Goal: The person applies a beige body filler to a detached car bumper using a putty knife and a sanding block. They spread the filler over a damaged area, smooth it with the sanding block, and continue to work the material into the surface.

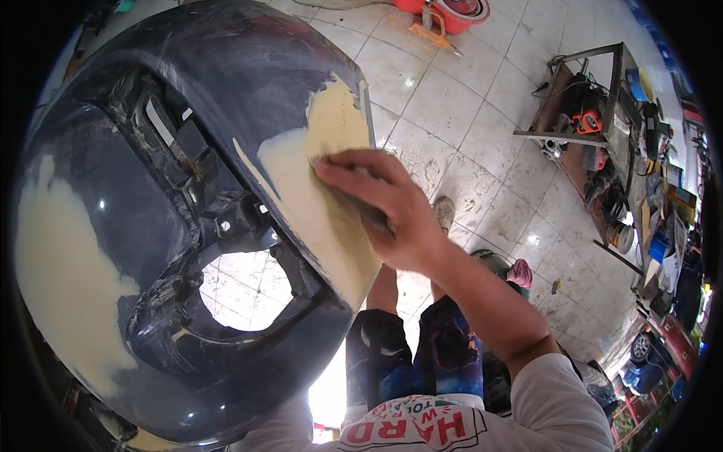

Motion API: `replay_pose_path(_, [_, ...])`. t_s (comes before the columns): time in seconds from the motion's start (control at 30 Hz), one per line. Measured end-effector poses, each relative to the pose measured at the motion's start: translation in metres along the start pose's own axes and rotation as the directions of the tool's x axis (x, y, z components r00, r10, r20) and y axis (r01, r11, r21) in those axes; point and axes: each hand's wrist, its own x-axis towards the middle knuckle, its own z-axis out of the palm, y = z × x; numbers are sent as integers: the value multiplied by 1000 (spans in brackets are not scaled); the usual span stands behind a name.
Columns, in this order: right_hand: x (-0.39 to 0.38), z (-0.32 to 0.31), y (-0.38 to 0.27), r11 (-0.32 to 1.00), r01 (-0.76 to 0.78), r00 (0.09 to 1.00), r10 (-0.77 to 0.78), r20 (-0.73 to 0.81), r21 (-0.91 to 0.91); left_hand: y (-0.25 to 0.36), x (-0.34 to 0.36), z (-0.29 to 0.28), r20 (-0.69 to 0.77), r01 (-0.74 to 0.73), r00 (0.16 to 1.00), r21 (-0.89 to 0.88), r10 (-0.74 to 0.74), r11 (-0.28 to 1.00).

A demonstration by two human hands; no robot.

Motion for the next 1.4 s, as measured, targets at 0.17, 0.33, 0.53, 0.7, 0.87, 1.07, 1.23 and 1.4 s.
replay_pose_path(0.17, [-43, 3, -15, 999, 39, 999, -39, 21, 3, 1, -6, 1, 9, 12, 1000, 7, -12, 1000])
replay_pose_path(0.33, [-89, 12, -24, 1000, 8, 999, -8, 43, -5, 3, -9, 2, 21, 22, 1000, 8, -22, 1000])
replay_pose_path(0.53, [-116, 3, -38, 995, 51, 998, -54, 31, 87, 3, -5, 2, 16, 15, 1000, 38, -15, 999])
replay_pose_path(0.7, [-71, -73, -8, 994, -111, 985, 106, 136, 26, 3, 2, 2, 14, 2, 1000, 52, -2, 999])
replay_pose_path(0.87, [48, -70, 55, 974, -225, 973, 224, 45, -2, 5, 8, 2, 6, -14, 1000, 54, 13, 998])
replay_pose_path(1.07, [93, -47, 69, 933, -333, 943, 331, -39, -134, 4, 11, -3, -6, -23, 1000, 43, 23, 999])
replay_pose_path(1.23, [71, -10, 45, 863, -384, 921, 383, -70, -328, 0, 10, -6, -23, -14, 1000, 34, 15, 999])
replay_pose_path(1.4, [5, -6, 22, 828, -536, 830, 552, 72, -165, -4, 13, -7, -24, -13, 1000, 24, 13, 1000])
